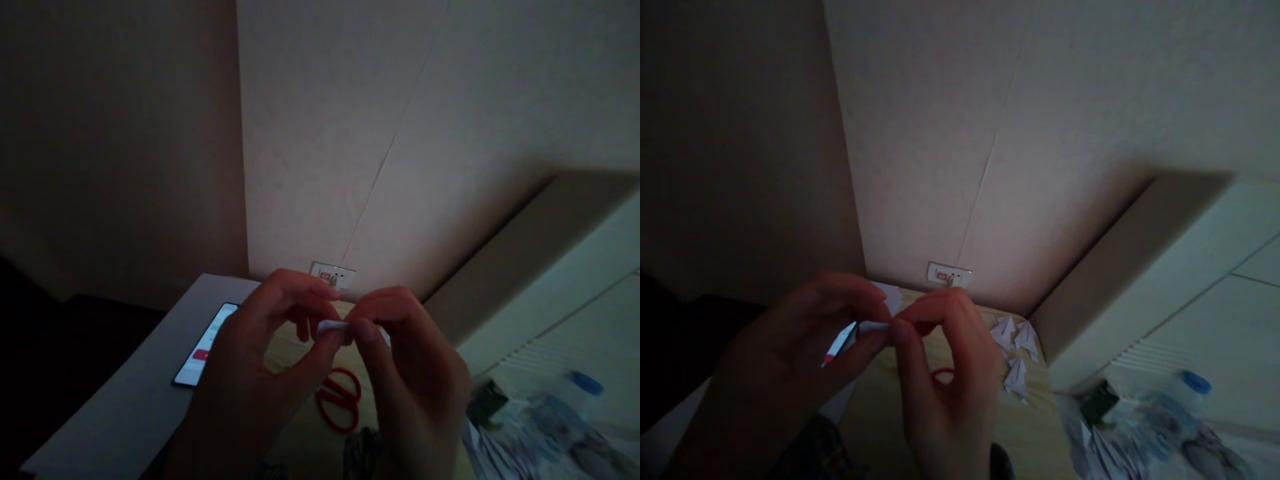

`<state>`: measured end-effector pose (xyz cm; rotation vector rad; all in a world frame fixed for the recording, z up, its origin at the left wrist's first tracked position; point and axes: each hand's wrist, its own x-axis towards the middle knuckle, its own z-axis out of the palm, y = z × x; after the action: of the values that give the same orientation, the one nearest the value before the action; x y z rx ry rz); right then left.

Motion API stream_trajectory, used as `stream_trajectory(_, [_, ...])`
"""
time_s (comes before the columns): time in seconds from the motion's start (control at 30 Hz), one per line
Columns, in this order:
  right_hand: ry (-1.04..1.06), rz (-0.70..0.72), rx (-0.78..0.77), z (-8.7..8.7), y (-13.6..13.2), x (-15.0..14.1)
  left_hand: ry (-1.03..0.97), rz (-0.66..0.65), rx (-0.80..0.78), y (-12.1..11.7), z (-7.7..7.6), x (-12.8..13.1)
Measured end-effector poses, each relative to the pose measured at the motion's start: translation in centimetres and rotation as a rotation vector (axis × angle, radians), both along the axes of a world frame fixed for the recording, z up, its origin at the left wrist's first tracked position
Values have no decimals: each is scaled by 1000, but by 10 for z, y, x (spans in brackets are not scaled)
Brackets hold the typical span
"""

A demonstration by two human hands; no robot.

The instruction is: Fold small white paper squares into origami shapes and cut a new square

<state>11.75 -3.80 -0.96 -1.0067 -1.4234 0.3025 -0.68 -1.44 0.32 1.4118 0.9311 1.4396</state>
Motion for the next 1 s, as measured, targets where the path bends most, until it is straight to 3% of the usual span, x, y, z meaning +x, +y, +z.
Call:
stream_trajectory(0.17, [-28, 19, -101, 4, 1, 5, -36, 27, -15, 1, -2, -2])
stream_trajectory(0.73, [-20, -29, 4, 0, 2, -1, -7, -24, -16, 2, -3, -4])
stream_trajectory(1.0, [-29, 33, -48, 4, -1, 2, -56, 2, -17, -1, -1, -1])
